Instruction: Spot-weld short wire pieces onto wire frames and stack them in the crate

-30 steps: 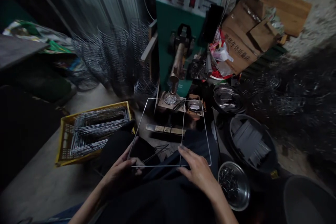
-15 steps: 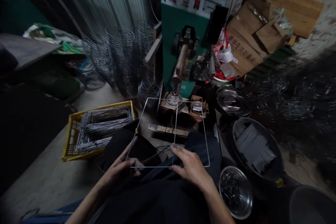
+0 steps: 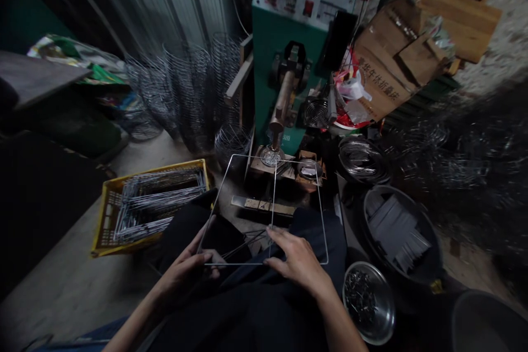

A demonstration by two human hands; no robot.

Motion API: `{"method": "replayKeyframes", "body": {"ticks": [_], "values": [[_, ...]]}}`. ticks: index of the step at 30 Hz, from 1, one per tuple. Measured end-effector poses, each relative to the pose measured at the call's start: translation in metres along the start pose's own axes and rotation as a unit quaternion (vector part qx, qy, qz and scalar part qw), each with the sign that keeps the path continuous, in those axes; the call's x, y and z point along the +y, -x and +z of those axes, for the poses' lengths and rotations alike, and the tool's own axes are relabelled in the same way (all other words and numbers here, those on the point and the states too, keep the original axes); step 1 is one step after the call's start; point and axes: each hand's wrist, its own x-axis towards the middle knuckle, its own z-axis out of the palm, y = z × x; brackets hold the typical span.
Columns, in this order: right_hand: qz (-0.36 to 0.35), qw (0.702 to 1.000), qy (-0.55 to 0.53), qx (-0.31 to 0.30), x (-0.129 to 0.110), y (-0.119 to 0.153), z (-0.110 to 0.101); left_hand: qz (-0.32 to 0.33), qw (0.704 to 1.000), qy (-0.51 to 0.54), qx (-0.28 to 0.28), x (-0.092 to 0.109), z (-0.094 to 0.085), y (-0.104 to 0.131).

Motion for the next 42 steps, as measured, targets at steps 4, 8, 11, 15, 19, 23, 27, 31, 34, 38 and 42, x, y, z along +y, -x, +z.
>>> {"method": "replayKeyframes", "body": {"ticks": [4, 8, 11, 15, 19, 23, 27, 31, 34, 38, 42], "values": [[-0.003, 1.000, -0.013, 0.003, -0.002, 0.000, -0.001, 0.000, 1.000, 0.011, 0.002, 0.000, -0.001, 0.000], [-0.010, 1.000, -0.015, 0.011, -0.002, 0.000, -0.001, 0.004, 1.000, 0.001, -0.002, -0.002, -0.003, -0.002], [-0.012, 1.000, -0.011, 0.011, -0.002, 0.000, -0.001, 0.016, 1.000, -0.005, 0.000, -0.004, -0.005, -0.002], [-0.014, 1.000, -0.007, 0.007, -0.002, -0.001, -0.001, 0.018, 1.000, -0.009, 0.002, -0.006, -0.008, -0.003], [-0.016, 1.000, -0.001, 0.003, -0.002, -0.002, 0.000, 0.024, 1.000, -0.002, 0.005, -0.006, -0.008, -0.002], [-0.013, 1.000, -0.002, 0.002, -0.005, -0.004, 0.000, 0.031, 1.000, -0.002, 0.002, -0.006, -0.008, -0.001], [-0.008, 1.000, -0.007, 0.009, -0.009, -0.004, -0.002, 0.036, 0.999, -0.009, -0.009, -0.005, -0.011, -0.001], [-0.016, 1.000, -0.010, 0.011, -0.011, -0.004, -0.003, 0.030, 1.000, -0.003, -0.007, -0.003, -0.010, -0.001], [-0.015, 1.000, -0.003, 0.004, -0.011, -0.004, -0.003, 0.024, 1.000, 0.005, -0.001, -0.002, -0.009, -0.001], [-0.013, 1.000, 0.001, 0.004, -0.010, -0.004, -0.001, 0.023, 1.000, 0.012, 0.003, -0.002, -0.008, 0.000], [-0.015, 1.000, -0.004, 0.006, -0.010, -0.003, 0.000, 0.023, 1.000, 0.008, 0.007, -0.003, -0.007, 0.001]]}}
